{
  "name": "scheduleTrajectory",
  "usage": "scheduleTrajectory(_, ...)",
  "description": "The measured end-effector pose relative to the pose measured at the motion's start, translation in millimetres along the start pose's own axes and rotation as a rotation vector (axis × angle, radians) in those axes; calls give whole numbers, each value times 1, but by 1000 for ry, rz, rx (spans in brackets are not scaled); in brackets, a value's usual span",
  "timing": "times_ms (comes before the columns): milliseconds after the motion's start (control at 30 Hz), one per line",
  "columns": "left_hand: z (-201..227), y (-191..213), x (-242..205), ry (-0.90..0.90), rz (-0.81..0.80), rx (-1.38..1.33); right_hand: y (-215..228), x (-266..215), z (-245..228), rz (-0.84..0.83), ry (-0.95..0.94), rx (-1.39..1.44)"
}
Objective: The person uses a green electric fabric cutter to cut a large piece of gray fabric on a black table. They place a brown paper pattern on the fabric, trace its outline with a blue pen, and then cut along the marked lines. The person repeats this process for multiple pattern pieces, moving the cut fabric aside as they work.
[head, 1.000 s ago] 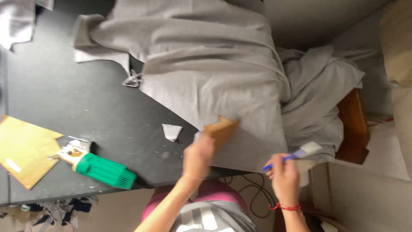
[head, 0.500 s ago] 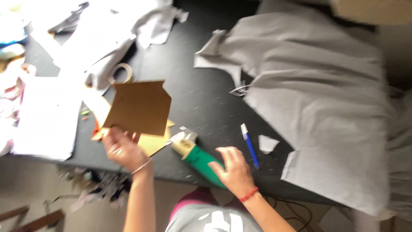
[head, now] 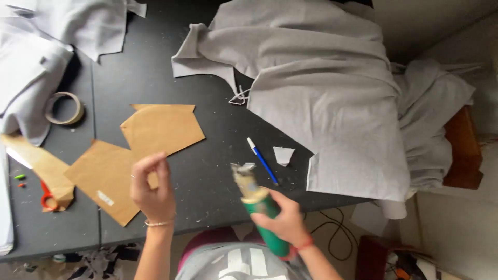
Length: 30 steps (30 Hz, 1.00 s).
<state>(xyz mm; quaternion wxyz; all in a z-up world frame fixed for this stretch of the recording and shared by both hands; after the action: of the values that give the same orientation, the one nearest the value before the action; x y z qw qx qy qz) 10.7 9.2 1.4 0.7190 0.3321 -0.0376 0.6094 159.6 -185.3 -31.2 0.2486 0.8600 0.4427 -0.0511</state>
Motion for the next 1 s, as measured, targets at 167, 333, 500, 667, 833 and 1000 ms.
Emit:
scheduleTrajectory(167,32,-70,-42,-82,-284,-5,85,-47,58,-157,-360,805)
scheduleTrajectory(333,55,-159,-115,-634,-696,-38,108,-64,55,159,-754,190)
scheduleTrajectory(500,61,-191,-142,-725,-647,53,105,-64,39,215,-978,-235)
scheduleTrajectory(667,65,-192,-139,-665,-650,78,104,-52,26,242,-1002,-295)
scheduleTrajectory(833,66,-192,-134,-619,-622,115,104,-41,21,253,-1012,-281)
scheduleTrajectory(1000,65,-193,-132,-606,-610,109,104,-28,21,285,-967,-272)
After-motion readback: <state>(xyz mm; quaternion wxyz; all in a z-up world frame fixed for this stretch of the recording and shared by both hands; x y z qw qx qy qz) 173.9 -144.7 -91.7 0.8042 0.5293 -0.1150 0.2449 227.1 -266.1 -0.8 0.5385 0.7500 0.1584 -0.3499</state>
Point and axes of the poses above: each hand's wrist, its own x-axis towards the middle knuckle, its own y-axis out of the back of the hand, z = x × y, the point moved 2 cm from there along x, towards the middle knuckle, and after that the axes turned 6 degrees about x, right-handed, at the moved point
